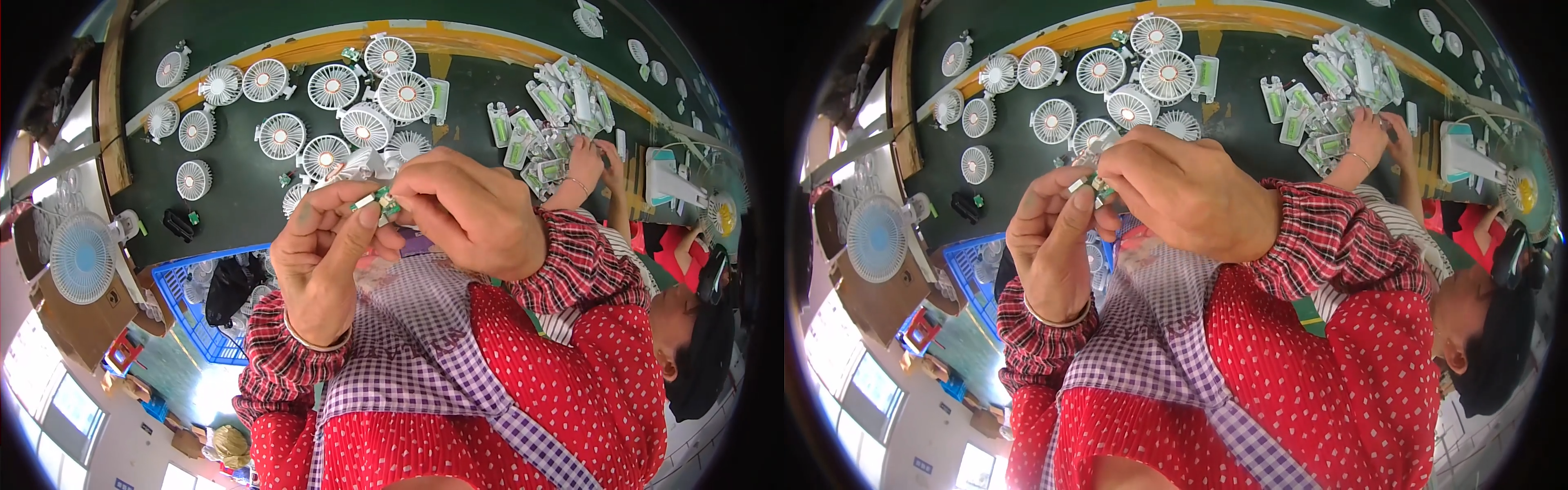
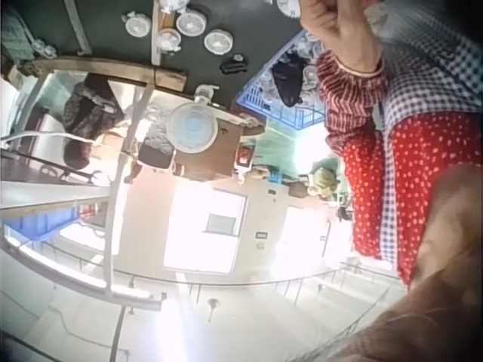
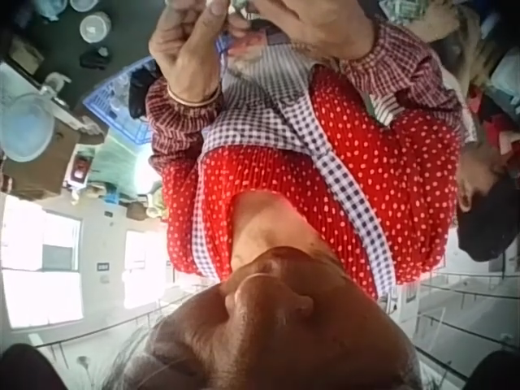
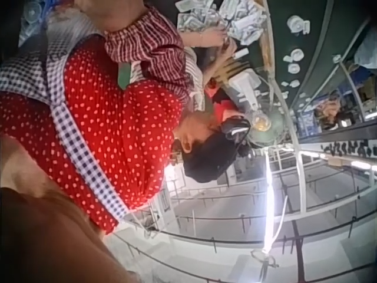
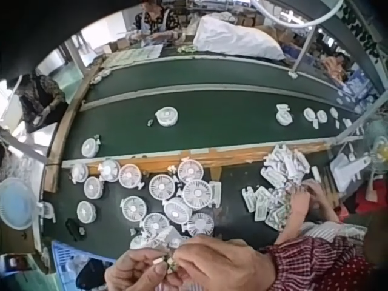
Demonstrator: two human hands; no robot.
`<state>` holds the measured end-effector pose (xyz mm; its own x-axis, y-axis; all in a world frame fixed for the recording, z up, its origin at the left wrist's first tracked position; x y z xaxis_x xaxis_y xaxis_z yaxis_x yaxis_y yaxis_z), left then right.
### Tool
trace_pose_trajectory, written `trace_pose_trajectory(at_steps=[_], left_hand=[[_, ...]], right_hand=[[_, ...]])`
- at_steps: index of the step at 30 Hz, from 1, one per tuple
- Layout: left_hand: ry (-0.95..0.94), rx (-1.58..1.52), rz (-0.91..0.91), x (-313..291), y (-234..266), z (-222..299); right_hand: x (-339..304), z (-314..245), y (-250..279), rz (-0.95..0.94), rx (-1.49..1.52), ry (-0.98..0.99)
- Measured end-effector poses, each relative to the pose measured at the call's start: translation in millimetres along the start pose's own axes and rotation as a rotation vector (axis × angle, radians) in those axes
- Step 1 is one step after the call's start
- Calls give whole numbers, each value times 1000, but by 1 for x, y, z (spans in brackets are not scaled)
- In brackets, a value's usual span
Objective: The person connects electronic circuit boards to handheld fan assemblies by hand, plugging wire connectors together and pressing the boards to illuminate their digital displays.
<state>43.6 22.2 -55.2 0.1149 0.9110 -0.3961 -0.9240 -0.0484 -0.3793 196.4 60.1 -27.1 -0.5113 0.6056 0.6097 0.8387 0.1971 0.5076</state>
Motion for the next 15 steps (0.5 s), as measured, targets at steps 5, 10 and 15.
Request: trace_pose_trajectory(at_steps=[5, 10, 15], left_hand=[[-13, 1, 21, -1, -2, 1], [-5, 24, 32, -1, -1, 6], [-67, 98, 58, 0, 1, 6]], right_hand=[[-5, 4, -2, 30, 41, -43], [-6, 1, -9, 76, -28, 53], [-3, 0, -6, 34, -18, 15]])
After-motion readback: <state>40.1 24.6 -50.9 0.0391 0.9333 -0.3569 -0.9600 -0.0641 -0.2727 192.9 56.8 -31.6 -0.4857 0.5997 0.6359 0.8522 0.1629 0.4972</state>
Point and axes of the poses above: each hand's wrist, its own x-axis towards the middle knuckle, its own y-axis out of the back of the hand, z = x × y, the point moved 4 cm from there along x, towards the middle knuckle, and after that the axes turned 11 degrees about y, right-handed, at the moved point
